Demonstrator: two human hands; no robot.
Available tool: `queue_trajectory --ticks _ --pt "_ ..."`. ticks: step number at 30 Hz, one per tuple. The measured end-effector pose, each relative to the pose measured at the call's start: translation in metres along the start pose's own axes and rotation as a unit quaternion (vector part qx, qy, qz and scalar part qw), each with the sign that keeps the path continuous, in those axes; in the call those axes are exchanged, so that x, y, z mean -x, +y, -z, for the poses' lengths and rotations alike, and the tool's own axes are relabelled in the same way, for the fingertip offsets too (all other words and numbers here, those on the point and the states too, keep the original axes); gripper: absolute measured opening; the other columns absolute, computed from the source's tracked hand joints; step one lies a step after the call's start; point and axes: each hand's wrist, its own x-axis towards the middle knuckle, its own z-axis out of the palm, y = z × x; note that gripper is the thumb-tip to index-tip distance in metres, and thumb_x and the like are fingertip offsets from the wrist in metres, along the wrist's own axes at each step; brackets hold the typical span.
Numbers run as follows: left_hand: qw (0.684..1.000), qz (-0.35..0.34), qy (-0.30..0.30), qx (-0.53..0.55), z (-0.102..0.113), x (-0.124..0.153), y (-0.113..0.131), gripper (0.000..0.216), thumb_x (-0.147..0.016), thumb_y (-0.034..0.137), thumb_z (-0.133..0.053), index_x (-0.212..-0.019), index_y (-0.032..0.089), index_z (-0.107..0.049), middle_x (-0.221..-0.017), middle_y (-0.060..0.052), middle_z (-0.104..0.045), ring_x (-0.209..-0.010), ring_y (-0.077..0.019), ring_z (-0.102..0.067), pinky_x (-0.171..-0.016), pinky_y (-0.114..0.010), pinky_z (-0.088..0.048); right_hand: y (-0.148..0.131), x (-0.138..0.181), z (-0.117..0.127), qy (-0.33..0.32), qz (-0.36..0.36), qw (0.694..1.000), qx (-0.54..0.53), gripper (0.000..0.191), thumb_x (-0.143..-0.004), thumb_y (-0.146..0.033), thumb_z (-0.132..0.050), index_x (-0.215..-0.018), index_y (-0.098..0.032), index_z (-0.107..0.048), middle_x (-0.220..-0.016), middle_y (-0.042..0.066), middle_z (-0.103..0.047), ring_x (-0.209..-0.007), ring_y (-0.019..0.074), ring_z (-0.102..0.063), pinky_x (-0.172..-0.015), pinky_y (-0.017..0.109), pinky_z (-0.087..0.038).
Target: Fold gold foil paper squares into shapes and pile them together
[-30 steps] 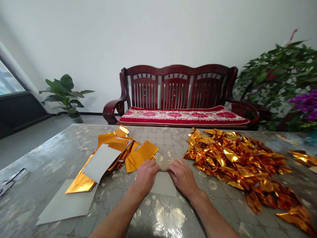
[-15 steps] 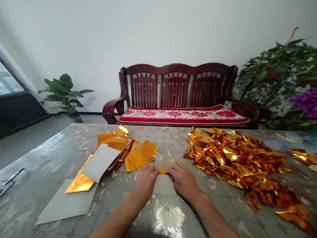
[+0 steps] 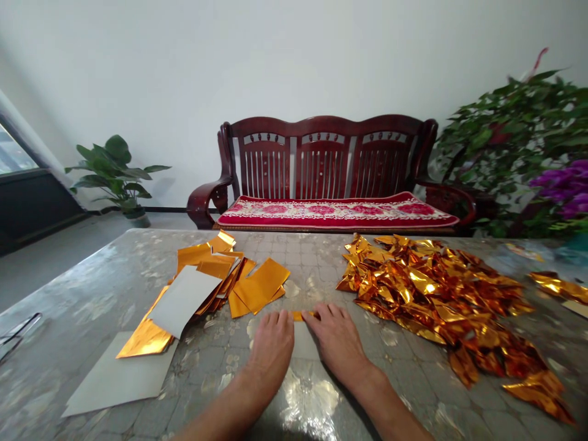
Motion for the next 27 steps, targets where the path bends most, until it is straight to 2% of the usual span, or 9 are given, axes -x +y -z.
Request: queue_trajectory --ticks 5,10,16,21,24,27 --pt "1.000 0.007 -0.010 -0.024 0.001 0.005 0.002 0.026 -0.088 0.006 -0.053 -0.110 0.007 -0.068 -0.100 -0.015 -0.064 -0.093 -0.0283 -0.060 -0.078 -0.042 -0.047 0.015 0.005 0.007 0.009 -0.026 1.000 -0.007 0.037 -0.089 -0.012 -0.057 -0.117 -0.034 -0.067 -0.111 0.005 -0.066 -0.100 0.0253 -0.051 -0.081 0.038 -0.032" --pt "1.000 0.017 -0.002 -0.006 0.001 0.005 0.000 0.025 -0.089 0.009 -0.054 -0.109 0.007 -0.068 -0.098 -0.014 -0.065 -0.093 -0.0283 -0.059 -0.080 -0.043 -0.046 0.021 0.005 0.013 0.021 -0.046 0.998 -0.030 0.026 -0.088 -0.017 -0.057 -0.105 -0.030 -0.071 -0.109 0.004 -0.069 -0.099 0.0253 -0.052 -0.084 0.039 -0.034" --pt "0.999 0.039 0.022 0.025 -0.003 -0.006 -0.005 0.025 -0.091 0.010 -0.051 -0.111 0.010 -0.066 -0.101 -0.013 -0.065 -0.095 -0.0288 -0.060 -0.084 -0.044 -0.046 0.021 -0.002 0.001 0.052 -0.051 0.992 -0.107 0.033 -0.088 -0.026 -0.063 -0.120 -0.028 -0.067 -0.115 0.005 -0.066 -0.106 0.0233 -0.054 -0.090 0.036 -0.041" --pt "0.994 0.026 0.052 0.093 -0.006 -0.013 -0.017 0.026 -0.094 0.016 -0.050 -0.115 0.019 -0.066 -0.110 -0.008 -0.065 -0.103 -0.0260 -0.059 -0.091 -0.041 -0.046 0.021 -0.007 -0.007 0.068 -0.057 0.992 -0.089 0.019 -0.088 -0.026 -0.067 -0.106 -0.029 -0.073 -0.112 0.005 -0.065 -0.105 0.0238 -0.054 -0.089 0.036 -0.043" --pt "0.987 0.011 0.072 0.146 -0.009 -0.017 -0.025 0.029 -0.096 0.019 -0.050 -0.121 0.023 -0.064 -0.113 -0.006 -0.066 -0.106 -0.0229 -0.059 -0.093 -0.038 -0.046 0.024 -0.010 -0.011 0.073 -0.049 0.993 -0.083 0.017 -0.089 -0.027 -0.066 -0.104 -0.029 -0.072 -0.102 0.004 -0.066 -0.098 0.0230 -0.055 -0.085 0.035 -0.044" --pt "0.981 0.020 0.082 0.176 -0.011 -0.022 -0.030 0.026 -0.096 0.022 -0.051 -0.116 0.024 -0.067 -0.108 -0.006 -0.067 -0.104 -0.0217 -0.060 -0.093 -0.036 -0.047 0.026 -0.012 -0.013 0.086 -0.044 0.992 -0.077 0.018 -0.088 -0.025 -0.067 -0.106 -0.028 -0.071 -0.100 0.004 -0.066 -0.097 0.0232 -0.055 -0.083 0.035 -0.044"
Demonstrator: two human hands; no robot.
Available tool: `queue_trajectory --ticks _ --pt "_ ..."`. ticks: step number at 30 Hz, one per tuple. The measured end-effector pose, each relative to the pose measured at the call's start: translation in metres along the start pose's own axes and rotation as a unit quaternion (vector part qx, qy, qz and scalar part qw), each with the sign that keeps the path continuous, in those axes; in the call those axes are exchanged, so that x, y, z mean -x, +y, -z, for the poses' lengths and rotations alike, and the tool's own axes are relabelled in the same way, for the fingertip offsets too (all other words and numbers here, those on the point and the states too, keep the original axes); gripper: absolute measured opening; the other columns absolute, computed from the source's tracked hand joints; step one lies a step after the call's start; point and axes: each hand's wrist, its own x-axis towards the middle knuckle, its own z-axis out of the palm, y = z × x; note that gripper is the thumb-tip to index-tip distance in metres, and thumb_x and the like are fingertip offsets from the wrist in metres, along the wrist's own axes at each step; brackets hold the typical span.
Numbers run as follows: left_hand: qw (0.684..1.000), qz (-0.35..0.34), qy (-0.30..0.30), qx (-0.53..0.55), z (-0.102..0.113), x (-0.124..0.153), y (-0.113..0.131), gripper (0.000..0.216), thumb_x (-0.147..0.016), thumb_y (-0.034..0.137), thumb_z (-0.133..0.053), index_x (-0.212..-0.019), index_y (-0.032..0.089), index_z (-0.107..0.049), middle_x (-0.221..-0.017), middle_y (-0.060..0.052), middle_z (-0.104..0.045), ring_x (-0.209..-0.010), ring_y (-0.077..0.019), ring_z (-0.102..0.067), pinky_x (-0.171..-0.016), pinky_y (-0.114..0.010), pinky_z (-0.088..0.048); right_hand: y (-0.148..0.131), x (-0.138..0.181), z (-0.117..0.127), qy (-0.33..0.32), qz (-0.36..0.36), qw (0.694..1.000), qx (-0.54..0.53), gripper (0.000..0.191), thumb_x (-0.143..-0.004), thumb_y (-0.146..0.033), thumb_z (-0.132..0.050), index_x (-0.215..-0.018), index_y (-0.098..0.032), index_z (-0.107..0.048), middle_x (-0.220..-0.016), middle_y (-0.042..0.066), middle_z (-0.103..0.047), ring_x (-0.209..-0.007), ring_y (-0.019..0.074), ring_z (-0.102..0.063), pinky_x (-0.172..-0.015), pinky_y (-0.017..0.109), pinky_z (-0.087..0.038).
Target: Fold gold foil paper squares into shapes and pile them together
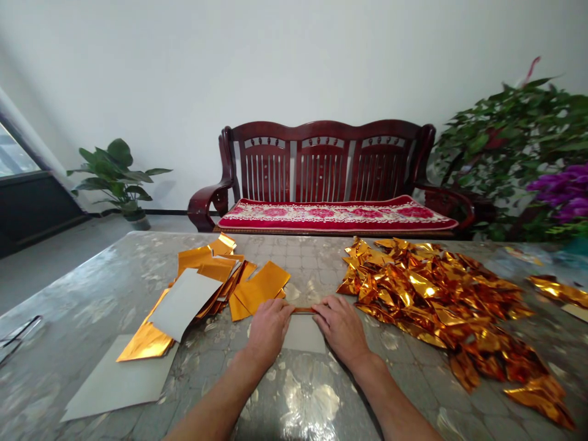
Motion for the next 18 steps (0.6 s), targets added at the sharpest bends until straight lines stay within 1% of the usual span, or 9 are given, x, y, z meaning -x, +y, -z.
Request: queue_trajectory --ticks 3,5,7,9,14,16,18 --pt "1.000 0.009 0.015 0.019 -0.0015 -0.0037 -0.0026 0.022 -0.095 0.025 -0.054 -0.109 0.024 -0.072 -0.103 -0.005 -0.068 -0.100 -0.0212 -0.060 -0.091 -0.035 -0.047 -0.0016 -0.0006 0.0009 0.028 0.010 1.000 -0.003 0.026 -0.088 -0.021 -0.066 -0.113 -0.026 -0.068 -0.105 0.006 -0.066 -0.100 0.0236 -0.054 -0.085 0.035 -0.043" --pt "0.999 0.017 0.025 0.030 -0.0017 -0.0048 -0.0028 0.021 -0.095 0.027 -0.055 -0.105 0.024 -0.073 -0.100 -0.005 -0.067 -0.097 -0.0206 -0.060 -0.090 -0.035 -0.047 -0.0041 0.0000 0.0026 0.043 0.024 0.999 -0.007 0.022 -0.090 -0.020 -0.063 -0.111 -0.025 -0.068 -0.105 0.006 -0.065 -0.100 0.0233 -0.053 -0.086 0.035 -0.042" --pt "0.999 0.022 0.031 0.038 -0.0010 -0.0052 -0.0020 0.021 -0.095 0.028 -0.055 -0.102 0.024 -0.074 -0.098 -0.005 -0.067 -0.096 -0.0202 -0.060 -0.089 -0.034 -0.047 -0.0064 0.0009 0.0040 0.041 0.040 0.998 -0.011 0.017 -0.093 -0.020 -0.059 -0.105 -0.026 -0.069 -0.101 0.005 -0.065 -0.097 0.0224 -0.052 -0.084 0.034 -0.041" --pt "0.998 0.024 0.036 0.040 0.0002 -0.0053 -0.0010 0.020 -0.095 0.028 -0.055 -0.101 0.025 -0.074 -0.097 -0.005 -0.067 -0.096 -0.0202 -0.060 -0.089 -0.034 -0.047 -0.0080 0.0016 0.0045 0.036 0.048 0.998 -0.013 0.018 -0.094 -0.018 -0.056 -0.103 -0.026 -0.070 -0.097 0.005 -0.065 -0.094 0.0214 -0.052 -0.081 0.033 -0.040" --pt "0.998 0.033 0.044 0.039 0.0020 -0.0055 0.0004 0.018 -0.093 0.029 -0.058 -0.098 0.025 -0.075 -0.094 -0.005 -0.067 -0.094 -0.0207 -0.060 -0.087 -0.034 -0.046 -0.0093 0.0027 0.0039 0.061 0.056 0.996 -0.027 0.025 -0.092 -0.012 -0.054 -0.108 -0.024 -0.068 -0.099 0.006 -0.065 -0.094 0.0215 -0.051 -0.083 0.033 -0.038" --pt "0.998 0.036 0.043 0.041 0.0020 -0.0055 0.0003 0.017 -0.092 0.030 -0.060 -0.098 0.025 -0.075 -0.093 -0.004 -0.067 -0.094 -0.0207 -0.060 -0.086 -0.033 -0.045 -0.0097 0.0032 0.0033 0.059 0.058 0.996 -0.028 0.023 -0.092 -0.011 -0.054 -0.104 -0.024 -0.069 -0.097 0.005 -0.064 -0.093 0.0215 -0.050 -0.083 0.033 -0.037" --pt "0.997 0.042 0.041 0.044 0.0017 -0.0056 0.0000 0.016 -0.092 0.030 -0.061 -0.099 0.025 -0.075 -0.093 -0.004 -0.067 -0.095 -0.0207 -0.061 -0.086 -0.033 -0.045 -0.0101 0.0036 0.0022 0.043 0.059 0.997 -0.021 0.020 -0.092 -0.012 -0.055 -0.098 -0.024 -0.070 -0.094 0.005 -0.064 -0.091 0.0213 -0.050 -0.081 0.032 -0.036"
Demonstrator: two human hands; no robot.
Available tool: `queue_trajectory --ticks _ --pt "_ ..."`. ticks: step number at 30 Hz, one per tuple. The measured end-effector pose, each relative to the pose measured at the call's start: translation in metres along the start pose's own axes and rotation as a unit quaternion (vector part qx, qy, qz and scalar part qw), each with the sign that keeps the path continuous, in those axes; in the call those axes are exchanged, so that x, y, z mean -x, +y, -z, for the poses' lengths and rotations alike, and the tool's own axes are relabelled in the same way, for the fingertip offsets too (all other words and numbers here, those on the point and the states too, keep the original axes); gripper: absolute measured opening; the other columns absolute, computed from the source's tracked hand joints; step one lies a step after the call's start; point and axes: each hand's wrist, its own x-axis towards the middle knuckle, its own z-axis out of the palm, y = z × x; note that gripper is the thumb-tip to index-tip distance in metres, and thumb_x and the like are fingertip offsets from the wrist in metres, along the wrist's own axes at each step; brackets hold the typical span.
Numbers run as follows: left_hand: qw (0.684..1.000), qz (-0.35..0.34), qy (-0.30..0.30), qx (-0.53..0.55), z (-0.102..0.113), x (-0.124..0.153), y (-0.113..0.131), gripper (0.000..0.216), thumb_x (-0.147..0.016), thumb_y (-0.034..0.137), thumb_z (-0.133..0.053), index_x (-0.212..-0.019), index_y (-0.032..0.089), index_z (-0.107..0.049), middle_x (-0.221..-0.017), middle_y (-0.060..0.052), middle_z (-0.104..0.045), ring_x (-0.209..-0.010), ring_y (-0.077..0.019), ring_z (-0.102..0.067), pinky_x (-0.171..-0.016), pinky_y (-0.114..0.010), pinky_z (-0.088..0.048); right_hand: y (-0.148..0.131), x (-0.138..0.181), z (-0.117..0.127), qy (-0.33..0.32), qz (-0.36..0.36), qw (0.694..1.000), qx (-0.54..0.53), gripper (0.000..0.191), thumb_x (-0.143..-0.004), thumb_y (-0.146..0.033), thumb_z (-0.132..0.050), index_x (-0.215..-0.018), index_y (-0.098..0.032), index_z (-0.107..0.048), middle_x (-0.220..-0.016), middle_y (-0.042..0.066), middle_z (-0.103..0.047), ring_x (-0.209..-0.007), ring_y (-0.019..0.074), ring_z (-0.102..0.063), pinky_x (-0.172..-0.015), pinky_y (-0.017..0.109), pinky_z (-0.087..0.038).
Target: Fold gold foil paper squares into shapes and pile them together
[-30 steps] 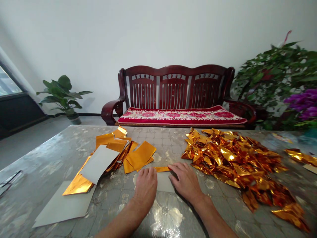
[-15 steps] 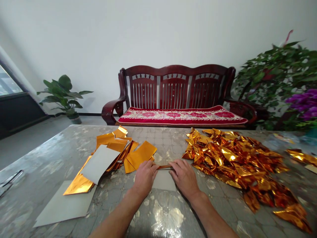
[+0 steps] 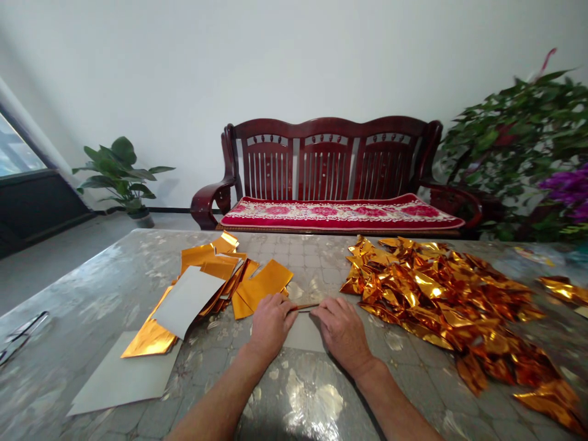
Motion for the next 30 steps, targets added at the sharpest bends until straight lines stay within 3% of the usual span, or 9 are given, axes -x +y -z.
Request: queue_trajectory --ticks 10,14,20,25,30 --pt "1.000 0.015 -0.007 0.010 0.0008 -0.0010 -0.0011 0.017 -0.092 0.026 -0.061 -0.098 0.026 -0.076 -0.096 -0.004 -0.068 -0.096 -0.0204 -0.060 -0.087 -0.033 -0.045 -0.0020 -0.0016 -0.0012 0.020 -0.025 0.999 -0.010 0.033 -0.085 -0.002 -0.053 -0.108 -0.021 -0.068 -0.099 0.006 -0.064 -0.096 0.0218 -0.049 -0.086 0.032 -0.038" --pt "1.000 0.012 -0.002 0.017 -0.0006 0.0000 -0.0024 0.016 -0.091 0.026 -0.062 -0.100 0.026 -0.076 -0.098 -0.003 -0.069 -0.096 -0.0204 -0.060 -0.087 -0.033 -0.044 -0.0024 -0.0036 -0.0013 0.008 -0.029 1.000 -0.008 0.024 -0.086 -0.006 -0.055 -0.095 -0.022 -0.070 -0.094 0.005 -0.063 -0.094 0.0217 -0.049 -0.084 0.032 -0.038" --pt "1.000 0.006 0.004 0.013 -0.0033 0.0006 -0.0044 0.017 -0.091 0.025 -0.062 -0.101 0.028 -0.075 -0.098 -0.004 -0.069 -0.096 -0.0200 -0.060 -0.088 -0.033 -0.045 -0.0021 -0.0050 -0.0032 0.014 -0.036 0.999 0.005 0.024 -0.088 -0.008 -0.054 -0.103 -0.022 -0.068 -0.099 0.006 -0.064 -0.096 0.0220 -0.049 -0.085 0.033 -0.038" --pt "1.000 0.007 0.001 0.003 -0.0048 0.0007 -0.0050 0.018 -0.091 0.023 -0.061 -0.102 0.027 -0.074 -0.099 -0.003 -0.068 -0.096 -0.0200 -0.059 -0.088 -0.033 -0.045 -0.0022 -0.0056 -0.0038 -0.014 -0.033 0.999 0.014 0.011 -0.090 -0.014 -0.058 -0.090 -0.022 -0.066 -0.091 0.004 -0.063 -0.092 0.0216 -0.049 -0.082 0.032 -0.036" --pt "0.999 -0.010 0.048 0.006 -0.0013 0.0046 -0.0051 0.034 -0.087 0.017 -0.062 -0.120 0.025 -0.065 -0.114 -0.005 -0.063 -0.107 -0.0215 -0.056 -0.095 -0.037 -0.046 -0.0018 -0.0050 -0.0032 -0.033 -0.015 0.999 0.022 0.014 -0.092 -0.015 -0.057 -0.094 -0.023 -0.068 -0.091 0.004 -0.064 -0.092 0.0206 -0.050 -0.080 0.032 -0.035"
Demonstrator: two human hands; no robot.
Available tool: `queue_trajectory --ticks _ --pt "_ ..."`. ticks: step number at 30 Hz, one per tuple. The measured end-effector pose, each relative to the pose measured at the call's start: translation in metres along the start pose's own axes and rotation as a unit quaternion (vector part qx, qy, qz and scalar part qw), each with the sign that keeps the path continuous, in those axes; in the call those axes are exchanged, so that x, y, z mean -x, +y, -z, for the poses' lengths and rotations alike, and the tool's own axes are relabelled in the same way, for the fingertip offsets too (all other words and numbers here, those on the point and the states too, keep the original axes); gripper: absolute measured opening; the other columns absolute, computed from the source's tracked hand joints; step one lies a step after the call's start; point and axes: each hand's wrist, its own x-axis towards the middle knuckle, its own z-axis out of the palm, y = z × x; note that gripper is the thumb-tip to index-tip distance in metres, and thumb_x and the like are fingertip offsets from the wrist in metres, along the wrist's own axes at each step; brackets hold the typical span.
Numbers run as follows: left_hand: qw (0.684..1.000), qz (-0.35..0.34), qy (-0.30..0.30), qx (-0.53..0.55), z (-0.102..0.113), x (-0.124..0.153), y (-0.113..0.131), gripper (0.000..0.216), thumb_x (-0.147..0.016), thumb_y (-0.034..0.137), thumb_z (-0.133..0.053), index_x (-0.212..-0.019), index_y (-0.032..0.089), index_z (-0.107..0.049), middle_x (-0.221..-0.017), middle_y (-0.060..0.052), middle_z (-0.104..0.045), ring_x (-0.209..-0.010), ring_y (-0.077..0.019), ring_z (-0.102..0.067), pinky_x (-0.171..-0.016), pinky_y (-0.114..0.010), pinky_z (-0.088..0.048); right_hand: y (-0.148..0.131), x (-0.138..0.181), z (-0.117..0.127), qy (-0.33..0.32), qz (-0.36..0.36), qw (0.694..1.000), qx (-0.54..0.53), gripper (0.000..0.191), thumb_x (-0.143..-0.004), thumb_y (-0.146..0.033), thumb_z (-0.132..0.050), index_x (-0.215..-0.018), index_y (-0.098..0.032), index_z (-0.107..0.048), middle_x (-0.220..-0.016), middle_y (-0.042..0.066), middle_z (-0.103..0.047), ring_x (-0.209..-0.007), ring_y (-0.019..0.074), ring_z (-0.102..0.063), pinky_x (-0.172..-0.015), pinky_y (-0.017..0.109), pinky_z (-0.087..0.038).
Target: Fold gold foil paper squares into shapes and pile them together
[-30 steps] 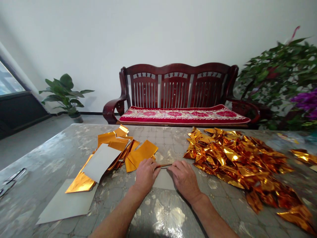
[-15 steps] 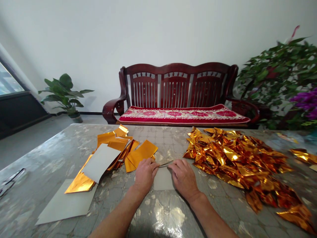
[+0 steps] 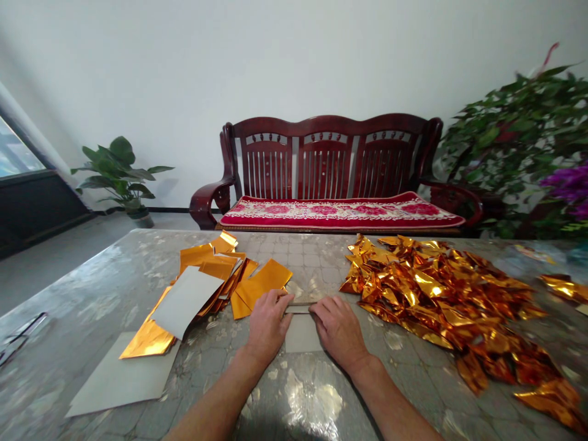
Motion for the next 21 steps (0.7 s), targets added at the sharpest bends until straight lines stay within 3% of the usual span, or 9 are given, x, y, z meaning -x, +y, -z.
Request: queue_trajectory --ticks 3,8,12,15,21 --pt "0.998 -0.053 0.019 0.033 0.005 0.005 0.002 0.035 -0.089 0.014 -0.056 -0.122 0.026 -0.062 -0.118 -0.006 -0.060 -0.111 -0.0205 -0.055 -0.098 -0.037 -0.046 0.000 0.000 0.000 -0.011 0.003 1.000 0.005 0.018 -0.091 -0.014 -0.057 -0.097 -0.025 -0.070 -0.092 0.003 -0.064 -0.091 0.0202 -0.050 -0.078 0.032 -0.035" --pt "0.987 -0.142 -0.041 0.062 0.006 0.012 0.009 0.029 -0.093 0.011 -0.049 -0.112 0.024 -0.067 -0.109 -0.004 -0.066 -0.103 -0.0179 -0.058 -0.093 -0.031 -0.048 0.001 0.000 0.004 -0.026 -0.004 1.000 -0.007 0.021 -0.093 -0.016 -0.054 -0.100 -0.027 -0.071 -0.096 0.004 -0.065 -0.094 0.0203 -0.052 -0.080 0.033 -0.036" --pt "0.989 -0.124 -0.085 0.015 0.003 0.011 0.011 0.022 -0.096 0.018 -0.049 -0.107 0.022 -0.068 -0.103 -0.004 -0.068 -0.099 -0.0198 -0.059 -0.091 -0.034 -0.048 0.012 0.003 0.018 -0.086 0.013 0.994 -0.069 0.024 -0.087 -0.021 -0.062 -0.108 -0.027 -0.070 -0.107 0.002 -0.068 -0.100 0.0199 -0.055 -0.088 0.032 -0.040" --pt "0.988 -0.110 -0.104 0.003 0.004 0.009 0.011 0.021 -0.096 0.019 -0.050 -0.105 0.022 -0.069 -0.103 -0.004 -0.068 -0.100 -0.0201 -0.060 -0.091 -0.034 -0.048 0.021 0.007 0.029 -0.140 0.033 0.984 -0.108 0.041 -0.076 -0.027 -0.073 -0.117 -0.029 -0.068 -0.125 0.002 -0.065 -0.112 0.0219 -0.055 -0.095 0.034 -0.041" --pt "0.983 -0.113 -0.141 0.040 0.022 0.006 0.009 0.020 -0.090 0.032 -0.062 -0.108 0.024 -0.068 -0.110 -0.002 -0.067 -0.105 -0.0194 -0.060 -0.096 -0.034 -0.045 0.021 0.012 0.029 -0.138 0.035 0.984 -0.104 0.021 -0.082 -0.021 -0.066 -0.101 -0.028 -0.073 -0.125 0.001 -0.067 -0.116 0.0221 -0.057 -0.100 0.037 -0.040"
